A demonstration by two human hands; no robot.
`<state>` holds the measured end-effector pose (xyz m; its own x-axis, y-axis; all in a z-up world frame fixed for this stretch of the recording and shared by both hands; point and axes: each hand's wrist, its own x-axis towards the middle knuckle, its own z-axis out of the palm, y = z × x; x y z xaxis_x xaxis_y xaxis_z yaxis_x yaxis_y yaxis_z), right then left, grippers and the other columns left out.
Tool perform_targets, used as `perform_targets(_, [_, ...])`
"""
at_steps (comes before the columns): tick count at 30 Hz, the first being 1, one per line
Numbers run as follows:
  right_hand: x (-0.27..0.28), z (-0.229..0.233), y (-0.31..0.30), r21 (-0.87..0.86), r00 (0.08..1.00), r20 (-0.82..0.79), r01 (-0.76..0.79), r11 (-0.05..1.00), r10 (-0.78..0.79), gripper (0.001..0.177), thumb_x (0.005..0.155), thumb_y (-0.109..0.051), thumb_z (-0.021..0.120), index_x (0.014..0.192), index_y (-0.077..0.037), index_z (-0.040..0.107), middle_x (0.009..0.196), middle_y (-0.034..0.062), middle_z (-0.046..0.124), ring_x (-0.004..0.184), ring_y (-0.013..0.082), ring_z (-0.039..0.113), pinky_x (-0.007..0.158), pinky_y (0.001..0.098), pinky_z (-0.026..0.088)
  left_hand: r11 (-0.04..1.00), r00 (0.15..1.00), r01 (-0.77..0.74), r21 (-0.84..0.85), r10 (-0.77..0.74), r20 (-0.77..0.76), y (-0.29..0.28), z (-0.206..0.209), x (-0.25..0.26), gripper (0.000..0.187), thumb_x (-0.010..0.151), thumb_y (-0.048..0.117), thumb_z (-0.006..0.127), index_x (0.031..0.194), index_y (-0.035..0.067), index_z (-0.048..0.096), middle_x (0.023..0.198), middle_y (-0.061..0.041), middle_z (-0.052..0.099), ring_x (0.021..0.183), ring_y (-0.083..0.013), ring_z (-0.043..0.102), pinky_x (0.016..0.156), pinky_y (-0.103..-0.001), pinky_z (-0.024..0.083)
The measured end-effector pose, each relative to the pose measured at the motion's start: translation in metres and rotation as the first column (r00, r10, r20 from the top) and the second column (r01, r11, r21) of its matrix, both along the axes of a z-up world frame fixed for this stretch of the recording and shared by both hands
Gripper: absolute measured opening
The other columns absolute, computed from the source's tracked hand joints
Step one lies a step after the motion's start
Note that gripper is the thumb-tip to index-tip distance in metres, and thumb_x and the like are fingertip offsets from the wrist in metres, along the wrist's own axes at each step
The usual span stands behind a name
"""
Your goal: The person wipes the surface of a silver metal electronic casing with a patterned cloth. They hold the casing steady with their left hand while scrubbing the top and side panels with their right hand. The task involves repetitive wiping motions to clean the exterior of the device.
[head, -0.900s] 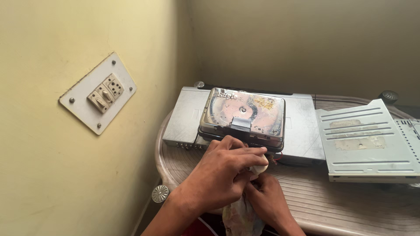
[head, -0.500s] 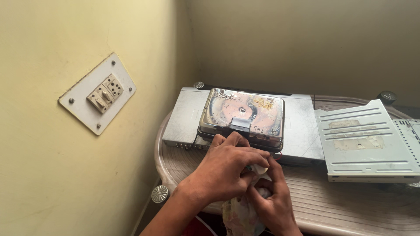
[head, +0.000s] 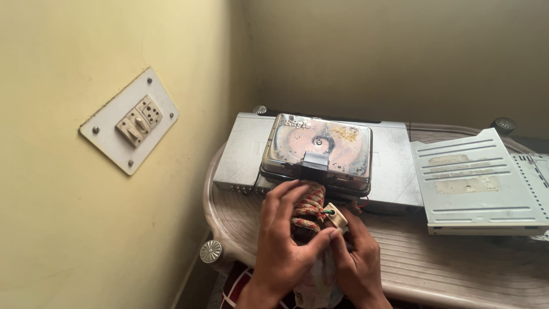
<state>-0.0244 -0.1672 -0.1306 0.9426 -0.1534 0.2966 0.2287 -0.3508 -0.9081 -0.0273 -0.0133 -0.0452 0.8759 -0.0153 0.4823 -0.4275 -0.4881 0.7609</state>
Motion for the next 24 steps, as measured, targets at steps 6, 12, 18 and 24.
perform_targets(6, [0.001,0.006,0.004,-0.031,0.998,-0.055,-0.001,1.0,-0.001,0.042,0.094,-0.034,0.059,0.119,-0.003,0.07,0.091,0.0137,0.079,0.083,0.0236,0.079,0.068,0.0361,0.06,0.98,0.996,-0.008,-0.198,-0.009,-0.085,-0.004,-0.016,0.001,0.08,0.073,0.032,0.091,0.138,0.005,0.054,0.142,-0.016,0.047,0.12,-0.0277,0.066,0.091,-0.037,0.058])
perform_targets(12, [0.007,0.001,-0.001,-0.085,0.941,-0.337,-0.037,0.996,0.006,0.036,0.095,-0.037,0.057,0.098,-0.003,0.07,0.067,0.0168,0.074,0.06,0.0249,0.071,0.056,0.0401,0.053,0.979,0.996,0.019,-0.204,-0.037,-0.087,0.004,-0.018,0.0,0.083,0.07,0.035,0.093,0.139,0.007,0.057,0.141,-0.015,0.05,0.121,-0.0275,0.066,0.094,-0.038,0.057])
perform_targets(18, [0.009,0.001,-0.008,0.055,0.959,-0.252,-0.123,0.991,0.133,0.034,0.093,-0.032,0.06,0.099,-0.001,0.072,0.079,0.0128,0.079,0.071,0.0171,0.071,0.062,0.0332,0.056,0.983,0.998,0.0,-0.186,-0.011,-0.06,0.003,-0.016,0.001,0.082,0.069,0.033,0.094,0.138,0.006,0.059,0.139,-0.014,0.052,0.122,-0.0272,0.066,0.096,-0.038,0.056])
perform_targets(24, [0.008,0.012,-0.01,0.285,0.892,-0.366,-0.163,0.945,0.264,0.041,0.093,-0.031,0.063,0.121,-0.003,0.074,0.094,0.0123,0.081,0.081,0.0163,0.073,0.069,0.0311,0.059,0.917,0.971,0.158,-0.365,-0.212,-0.113,0.012,-0.028,-0.003,0.082,0.08,0.022,0.084,0.151,0.009,0.045,0.153,-0.016,0.043,0.131,-0.0249,0.061,0.098,-0.036,0.055])
